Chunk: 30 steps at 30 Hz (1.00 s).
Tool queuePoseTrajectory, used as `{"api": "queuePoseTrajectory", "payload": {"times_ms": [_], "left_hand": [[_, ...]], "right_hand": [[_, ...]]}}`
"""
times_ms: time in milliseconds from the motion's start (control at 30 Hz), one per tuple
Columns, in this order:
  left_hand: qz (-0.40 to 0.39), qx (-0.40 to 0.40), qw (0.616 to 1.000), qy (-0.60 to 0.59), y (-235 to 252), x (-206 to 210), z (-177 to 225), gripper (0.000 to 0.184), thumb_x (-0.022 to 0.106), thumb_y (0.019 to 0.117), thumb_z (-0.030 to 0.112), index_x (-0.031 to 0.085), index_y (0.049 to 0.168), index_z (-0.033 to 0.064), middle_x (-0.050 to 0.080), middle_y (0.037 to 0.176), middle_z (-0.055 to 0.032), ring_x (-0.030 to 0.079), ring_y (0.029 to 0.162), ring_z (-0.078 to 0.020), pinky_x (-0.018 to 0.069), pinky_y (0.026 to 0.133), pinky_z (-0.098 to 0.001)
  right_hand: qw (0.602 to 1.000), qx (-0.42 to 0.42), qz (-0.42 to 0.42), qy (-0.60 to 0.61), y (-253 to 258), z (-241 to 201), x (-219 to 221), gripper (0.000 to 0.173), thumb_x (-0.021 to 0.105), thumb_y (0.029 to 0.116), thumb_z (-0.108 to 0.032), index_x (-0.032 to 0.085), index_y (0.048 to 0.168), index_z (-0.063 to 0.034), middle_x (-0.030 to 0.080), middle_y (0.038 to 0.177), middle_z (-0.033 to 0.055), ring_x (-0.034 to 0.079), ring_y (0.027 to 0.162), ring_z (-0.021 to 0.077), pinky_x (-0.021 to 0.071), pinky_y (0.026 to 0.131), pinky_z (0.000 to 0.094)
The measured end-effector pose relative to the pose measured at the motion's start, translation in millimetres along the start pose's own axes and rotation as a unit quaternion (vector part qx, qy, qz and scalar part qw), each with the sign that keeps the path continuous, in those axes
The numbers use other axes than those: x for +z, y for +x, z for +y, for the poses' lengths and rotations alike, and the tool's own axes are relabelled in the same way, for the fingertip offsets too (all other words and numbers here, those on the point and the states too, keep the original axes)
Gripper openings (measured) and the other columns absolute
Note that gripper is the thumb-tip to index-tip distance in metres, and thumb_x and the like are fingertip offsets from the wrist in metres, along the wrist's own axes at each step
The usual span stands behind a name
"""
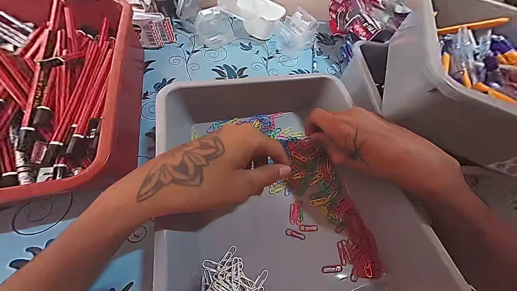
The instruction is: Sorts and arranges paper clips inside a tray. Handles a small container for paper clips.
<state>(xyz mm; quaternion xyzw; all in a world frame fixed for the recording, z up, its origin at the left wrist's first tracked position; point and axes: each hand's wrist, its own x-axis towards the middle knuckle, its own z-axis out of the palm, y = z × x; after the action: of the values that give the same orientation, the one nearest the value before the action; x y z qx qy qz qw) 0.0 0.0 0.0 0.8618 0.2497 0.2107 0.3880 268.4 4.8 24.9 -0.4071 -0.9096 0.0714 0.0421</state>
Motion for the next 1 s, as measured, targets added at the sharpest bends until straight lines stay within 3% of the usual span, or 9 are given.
{"api": "queuePoseTrajectory", "payload": {"times_ms": [100, 167, 233, 333, 467, 600, 700, 833, 1000], "left_hand": [[0.063, -0.037, 0.993, 0.097, 1, 4, -3, 0.020, 0.059, 0.1006, 0.026, 0.074, 0.112, 0.0182, 0.064, 0.072, 0.0107, 0.057, 0.058, 0.0040, 0.0472, 0.050, -0.0130], [0.062, -0.035, 0.987, 0.145, 0, 6, -4, 0.026, 0.058, 0.1007, 0.027, 0.073, 0.120, 0.0181, 0.063, 0.072, 0.0098, 0.053, 0.055, 0.0020, 0.0433, 0.049, -0.0159], [0.048, -0.028, 0.979, 0.195, -1, 10, -7, 0.033, 0.056, 0.1002, 0.028, 0.071, 0.129, 0.0206, 0.062, 0.067, 0.0099, 0.052, 0.051, -0.0007, 0.0432, 0.046, -0.0206], [0.000, -0.021, 0.960, 0.281, -7, 16, -14, 0.043, 0.051, 0.0982, 0.029, 0.064, 0.139, 0.0281, 0.066, 0.076, 0.0079, 0.061, 0.061, -0.0079, 0.0493, 0.053, -0.0308], [-0.027, -0.073, 0.940, 0.333, -10, 18, -12, 0.047, 0.049, 0.1003, 0.028, 0.058, 0.146, 0.0251, 0.068, 0.081, 0.0014, 0.066, 0.066, -0.0166, 0.0521, 0.055, -0.0371], [-0.012, -0.100, 0.935, 0.341, -9, 17, -12, 0.045, 0.047, 0.1006, 0.026, 0.061, 0.142, 0.0197, 0.066, 0.076, 0.0002, 0.064, 0.062, -0.0191, 0.0477, 0.051, -0.0393], [-0.028, -0.102, 0.943, 0.315, -12, 14, -8, 0.046, 0.045, 0.0975, 0.023, 0.066, 0.138, 0.0180, 0.074, 0.097, -0.0045, 0.073, 0.084, -0.0211, 0.0568, 0.067, -0.0432], [-0.019, -0.092, 0.930, 0.356, -8, 17, -9, 0.032, 0.051, 0.0989, 0.024, 0.071, 0.122, 0.0191, 0.058, 0.065, 0.0012, 0.060, 0.056, -0.0188, 0.0435, 0.046, -0.0360], [-0.028, -0.067, 0.925, 0.374, -7, 21, -9, 0.034, 0.051, 0.0961, 0.022, 0.072, 0.123, 0.0170, 0.058, 0.065, 0.0013, 0.060, 0.055, -0.0179, 0.0436, 0.045, -0.0351]], "right_hand": [[0.995, -0.017, 0.068, 0.078, 5, 4, 1, 0.017, 0.054, 0.1009, -0.009, 0.065, 0.114, -0.0054, 0.064, 0.079, -0.0006, 0.058, 0.063, 0.0024, 0.0471, 0.057, 0.0169], [0.995, -0.012, 0.082, 0.059, 1, 2, -3, 0.020, 0.050, 0.1021, -0.007, 0.064, 0.117, -0.0055, 0.064, 0.080, 0.0013, 0.057, 0.062, 0.0048, 0.0451, 0.056, 0.0197], [0.997, -0.013, 0.078, 0.016, -1, 2, -5, 0.017, 0.053, 0.0988, -0.003, 0.067, 0.108, -0.0057, 0.059, 0.072, 0.0013, 0.053, 0.057, 0.0094, 0.0420, 0.051, 0.0262], [0.999, -0.014, 0.027, -0.021, 1, 3, -1, 0.016, 0.063, 0.0901, 0.004, 0.072, 0.100, -0.0048, 0.066, 0.080, 0.0066, 0.065, 0.069, 0.0219, 0.0519, 0.059, 0.0407], [0.999, -0.039, 0.007, -0.033, 5, 6, 11, 0.013, 0.064, 0.0956, -0.012, 0.073, 0.104, -0.0083, 0.067, 0.087, 0.0053, 0.067, 0.077, 0.0212, 0.0526, 0.062, 0.0390], [0.998, -0.055, 0.000, -0.020, 10, 7, 11, 0.028, 0.054, 0.1016, -0.018, 0.072, 0.122, -0.0125, 0.067, 0.094, 0.0058, 0.067, 0.082, 0.0225, 0.0531, 0.065, 0.0399], [0.998, -0.061, -0.019, -0.003, 21, 3, 10, 0.026, 0.054, 0.1031, -0.018, 0.074, 0.119, -0.0147, 0.068, 0.095, 0.0034, 0.068, 0.084, 0.0199, 0.0548, 0.068, 0.0387], [0.994, -0.110, -0.020, 0.006, 38, -1, 13, 0.021, 0.056, 0.1009, -0.011, 0.075, 0.111, -0.0086, 0.070, 0.092, 0.0079, 0.069, 0.084, 0.0228, 0.0553, 0.068, 0.0389], [0.991, -0.125, -0.041, -0.022, 41, -1, 15, 0.015, 0.058, 0.1004, -0.010, 0.072, 0.105, -0.0051, 0.066, 0.090, 0.0090, 0.067, 0.077, 0.0226, 0.0521, 0.062, 0.0376]]}}
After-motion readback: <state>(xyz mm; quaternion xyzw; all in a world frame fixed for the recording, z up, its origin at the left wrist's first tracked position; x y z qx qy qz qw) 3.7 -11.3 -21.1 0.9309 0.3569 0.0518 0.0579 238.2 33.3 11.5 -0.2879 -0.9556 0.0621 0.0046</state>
